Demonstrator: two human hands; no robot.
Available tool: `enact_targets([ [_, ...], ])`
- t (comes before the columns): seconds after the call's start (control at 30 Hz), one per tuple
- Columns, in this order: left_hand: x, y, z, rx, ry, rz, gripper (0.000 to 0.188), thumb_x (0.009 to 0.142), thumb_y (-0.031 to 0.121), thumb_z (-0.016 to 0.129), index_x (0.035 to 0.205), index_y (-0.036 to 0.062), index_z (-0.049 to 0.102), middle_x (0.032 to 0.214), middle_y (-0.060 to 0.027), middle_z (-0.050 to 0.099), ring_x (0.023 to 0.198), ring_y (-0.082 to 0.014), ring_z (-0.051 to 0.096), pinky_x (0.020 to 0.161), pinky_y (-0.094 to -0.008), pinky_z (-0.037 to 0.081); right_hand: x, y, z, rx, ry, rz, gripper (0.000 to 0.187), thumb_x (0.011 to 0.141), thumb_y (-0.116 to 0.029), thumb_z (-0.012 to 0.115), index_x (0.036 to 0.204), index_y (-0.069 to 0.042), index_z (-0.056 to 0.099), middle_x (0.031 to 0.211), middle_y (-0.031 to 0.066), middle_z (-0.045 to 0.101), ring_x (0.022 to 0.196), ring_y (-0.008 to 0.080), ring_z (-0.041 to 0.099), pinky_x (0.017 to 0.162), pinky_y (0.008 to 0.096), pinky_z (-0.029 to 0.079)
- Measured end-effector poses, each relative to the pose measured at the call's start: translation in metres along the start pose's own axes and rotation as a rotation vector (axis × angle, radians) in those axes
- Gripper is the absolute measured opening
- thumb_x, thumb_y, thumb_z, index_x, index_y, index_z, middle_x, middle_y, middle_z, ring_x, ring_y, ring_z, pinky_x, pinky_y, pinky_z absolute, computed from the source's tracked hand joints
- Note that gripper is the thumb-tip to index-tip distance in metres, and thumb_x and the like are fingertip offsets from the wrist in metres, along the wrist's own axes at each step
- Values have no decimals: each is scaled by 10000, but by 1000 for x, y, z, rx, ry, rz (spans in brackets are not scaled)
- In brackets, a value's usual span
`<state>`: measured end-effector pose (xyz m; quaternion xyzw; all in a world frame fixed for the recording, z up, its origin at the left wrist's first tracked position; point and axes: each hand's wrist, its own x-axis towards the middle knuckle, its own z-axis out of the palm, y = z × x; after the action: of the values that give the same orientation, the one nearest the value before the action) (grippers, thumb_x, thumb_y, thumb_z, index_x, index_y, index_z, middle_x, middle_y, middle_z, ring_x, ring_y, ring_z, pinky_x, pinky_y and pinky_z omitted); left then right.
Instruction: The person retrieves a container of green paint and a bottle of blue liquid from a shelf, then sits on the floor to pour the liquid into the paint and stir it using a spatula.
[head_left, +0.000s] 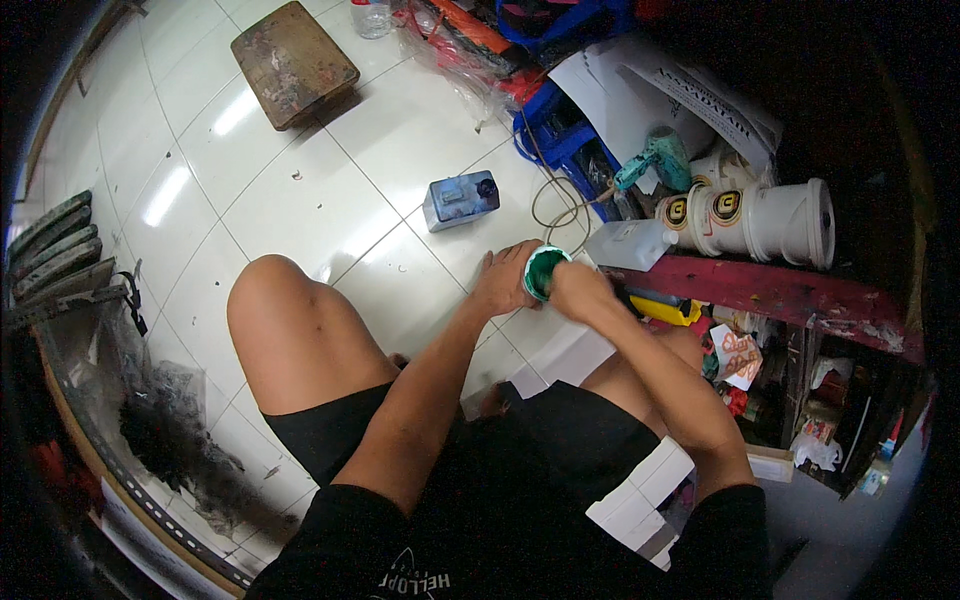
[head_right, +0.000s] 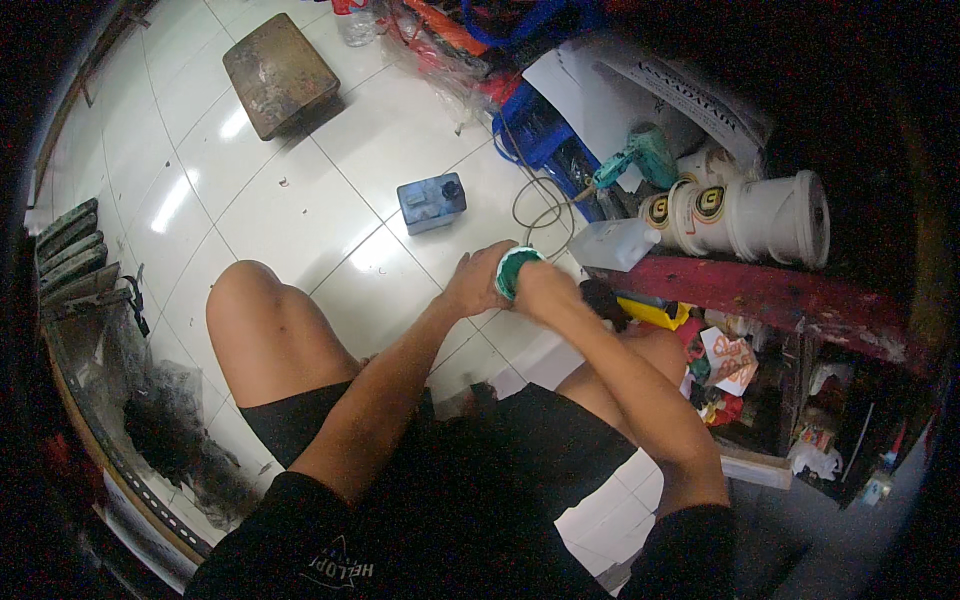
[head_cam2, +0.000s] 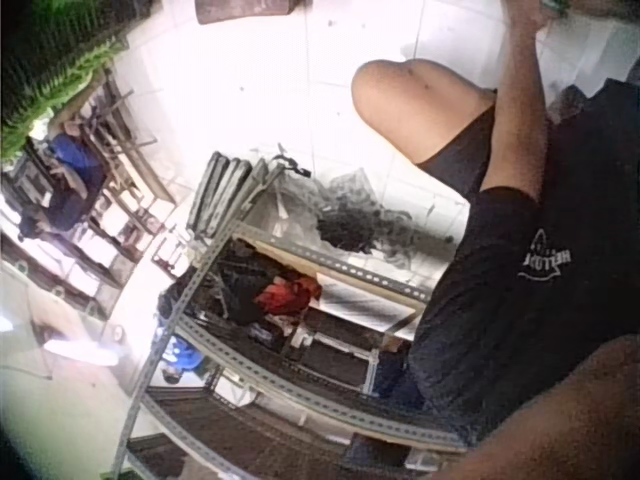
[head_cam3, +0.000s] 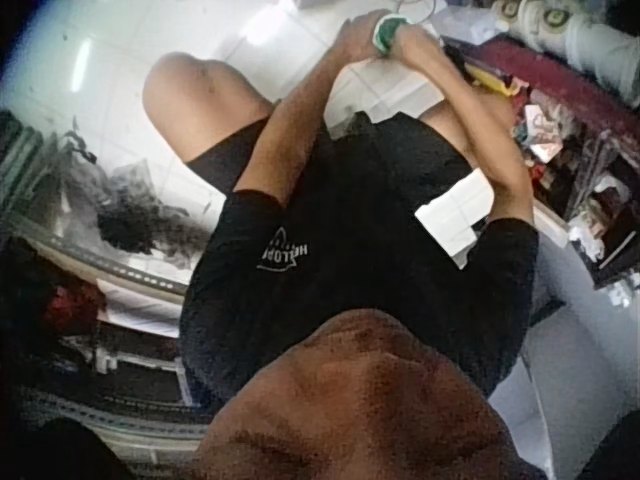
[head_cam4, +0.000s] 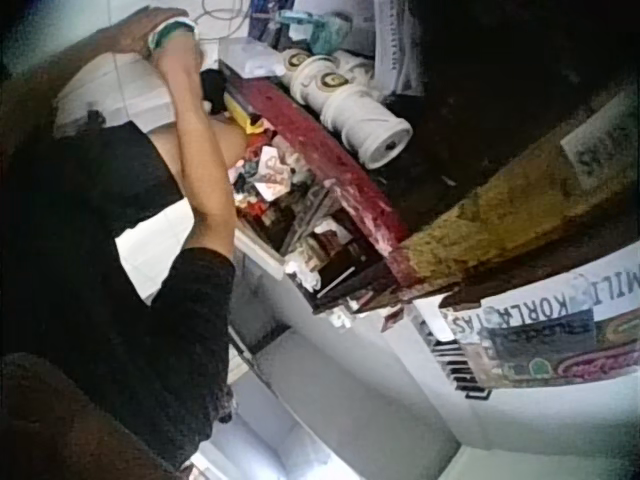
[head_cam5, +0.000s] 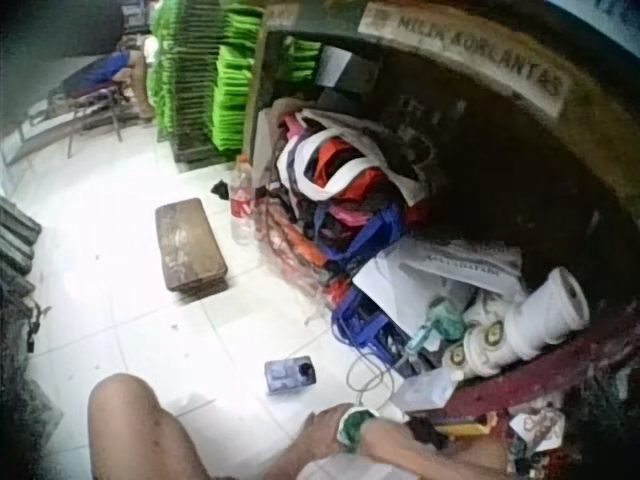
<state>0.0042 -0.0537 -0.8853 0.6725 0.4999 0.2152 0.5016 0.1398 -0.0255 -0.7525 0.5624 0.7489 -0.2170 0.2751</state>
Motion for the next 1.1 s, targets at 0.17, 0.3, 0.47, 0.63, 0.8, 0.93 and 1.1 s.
enact_targets([
  [0.17,6,10,3,36,-34,12,1135,530,330,938,1486,157,352,1480,-113,475,1380,-369,424,1109,-616,309,3,28,40,-85,34,90,236,863,-188,623,901,16,736,947,258,714,884,404,714,762,507,574],
  [0.3,-1,2,1,13,-20,5,1113,533,323,936,1476,153,370,1462,-112,497,1365,-369,443,1108,-609,315,8,25,-16,-19,77,111,241,840,-170,617,919,20,743,977,275,707,961,399,707,843,485,567],
  [0.47,0,-6,5,0,29,13,1101,521,319,936,1461,141,391,1435,-113,524,1332,-377,478,1088,-599,333,-6,-7,6,-86,10,12,206,840,-167,641,915,-7,747,915,246,718,874,390,721,772,482,581],
  [0.63,3,2,5,18,30,57,1092,509,311,937,1446,131,406,1418,-124,536,1312,-379,494,1073,-588,348,-4,24,10,-124,18,28,205,816,-176,658,895,-7,745,916,241,721,880,392,724,772,476,586],
  [0.8,0,2,2,3,30,49,1077,512,291,932,1439,118,411,1388,-130,561,1297,-371,509,1063,-565,365,1,28,5,-134,121,37,207,820,-158,653,943,-17,741,911,225,727,851,394,723,747,482,583],
  [0.93,0,-2,4,-37,61,84,1054,520,271,930,1430,117,420,1373,-129,573,1286,-372,515,1057,-548,375,-7,18,23,-112,30,-34,185,848,-148,659,944,-9,735,897,241,717,815,402,711,714,491,571],
  [1.1,-2,3,-3,-35,49,56,1018,519,210,935,1405,112,445,1329,-128,601,1242,-375,546,1042,-487,410,-13,31,-13,918,418,101,183,861,-132,667,955,21,699,922,239,693,893,426,669,822,475,540],
])
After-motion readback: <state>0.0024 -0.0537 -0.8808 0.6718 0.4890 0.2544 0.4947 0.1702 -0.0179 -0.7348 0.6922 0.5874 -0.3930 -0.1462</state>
